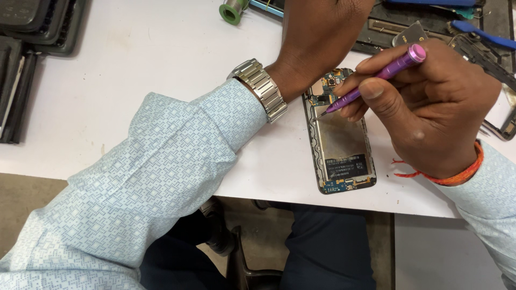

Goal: The person works on a disassembled smartphone, using a pink screwdriver to remove and install screws on the motherboard and battery area. They handle the battery and internal components, adjusting connections and repositioning parts on the workbench.

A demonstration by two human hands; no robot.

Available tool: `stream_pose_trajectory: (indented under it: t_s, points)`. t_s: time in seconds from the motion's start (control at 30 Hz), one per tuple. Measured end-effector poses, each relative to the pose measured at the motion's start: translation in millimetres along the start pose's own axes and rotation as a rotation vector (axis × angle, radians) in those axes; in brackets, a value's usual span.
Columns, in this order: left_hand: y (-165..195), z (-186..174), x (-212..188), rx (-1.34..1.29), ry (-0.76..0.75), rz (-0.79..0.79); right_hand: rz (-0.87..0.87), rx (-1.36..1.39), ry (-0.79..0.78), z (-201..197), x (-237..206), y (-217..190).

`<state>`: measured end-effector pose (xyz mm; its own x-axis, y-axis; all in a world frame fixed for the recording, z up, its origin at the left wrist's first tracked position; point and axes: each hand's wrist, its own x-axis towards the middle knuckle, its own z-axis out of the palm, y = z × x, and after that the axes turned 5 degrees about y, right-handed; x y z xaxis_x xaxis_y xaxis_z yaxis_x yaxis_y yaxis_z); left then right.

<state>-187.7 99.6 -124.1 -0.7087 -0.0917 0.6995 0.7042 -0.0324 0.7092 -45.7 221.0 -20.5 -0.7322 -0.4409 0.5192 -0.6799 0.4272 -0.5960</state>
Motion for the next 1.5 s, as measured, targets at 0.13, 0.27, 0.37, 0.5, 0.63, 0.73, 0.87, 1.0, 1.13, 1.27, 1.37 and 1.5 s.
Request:
stream_pose_trajectory:
  t_s: [0.13, 0.27, 0.37, 0.5, 0.63, 0.73, 0.87, 1.0, 1.13, 1.27, 1.37, 1.5]
  points:
    - [0.5, 0.4, 0.0, 0.003, 0.007, -0.007, -0.002, 0.010, -0.001, 0.5, 1.9, -1.2]
    - [1.2, -0.1, -0.1, 0.016, 0.014, 0.001, 0.014, -0.021, 0.007, 1.4, 3.6, -4.2]
    - [1.1, 0.1, 0.3, 0.014, 0.021, 0.007, 0.007, -0.049, 0.005, 1.8, 3.9, -6.5]
    - [-0.4, 0.4, -0.1, 0.020, 0.014, 0.007, -0.049, -0.143, 0.012, 2.3, 5.2, -6.5]
    - [-3.6, 0.7, -0.6, 0.031, 0.000, 0.035, -0.043, -0.118, 0.008, 1.5, 6.4, -6.2]
    - [-5.4, 2.4, -0.8, 0.044, 0.013, 0.035, -0.058, -0.122, -0.006, -0.7, 7.0, -7.6]
    - [-6.3, 4.2, -0.5, 0.033, 0.003, 0.035, -0.093, -0.143, -0.001, -0.9, 7.9, -8.9]
    - [-6.2, 3.9, -0.3, 0.021, 0.008, 0.034, -0.060, -0.142, -0.001, -0.3, 8.2, -8.5]
    - [-6.8, 4.1, -0.1, 0.014, 0.017, 0.057, -0.081, -0.131, 0.006, -1.0, 6.7, -7.9]
    - [-8.1, 4.9, -0.5, 0.025, 0.011, 0.041, -0.087, -0.133, 0.016, -1.4, 4.5, -7.0]
    - [-9.0, 4.6, -0.8, 0.021, 0.007, 0.052, -0.099, -0.140, 0.010, -1.7, 4.9, -5.1]
    - [-8.5, 4.9, -0.7, 0.021, 0.002, 0.041, -0.092, -0.129, 0.004, -1.6, 4.9, -4.7]
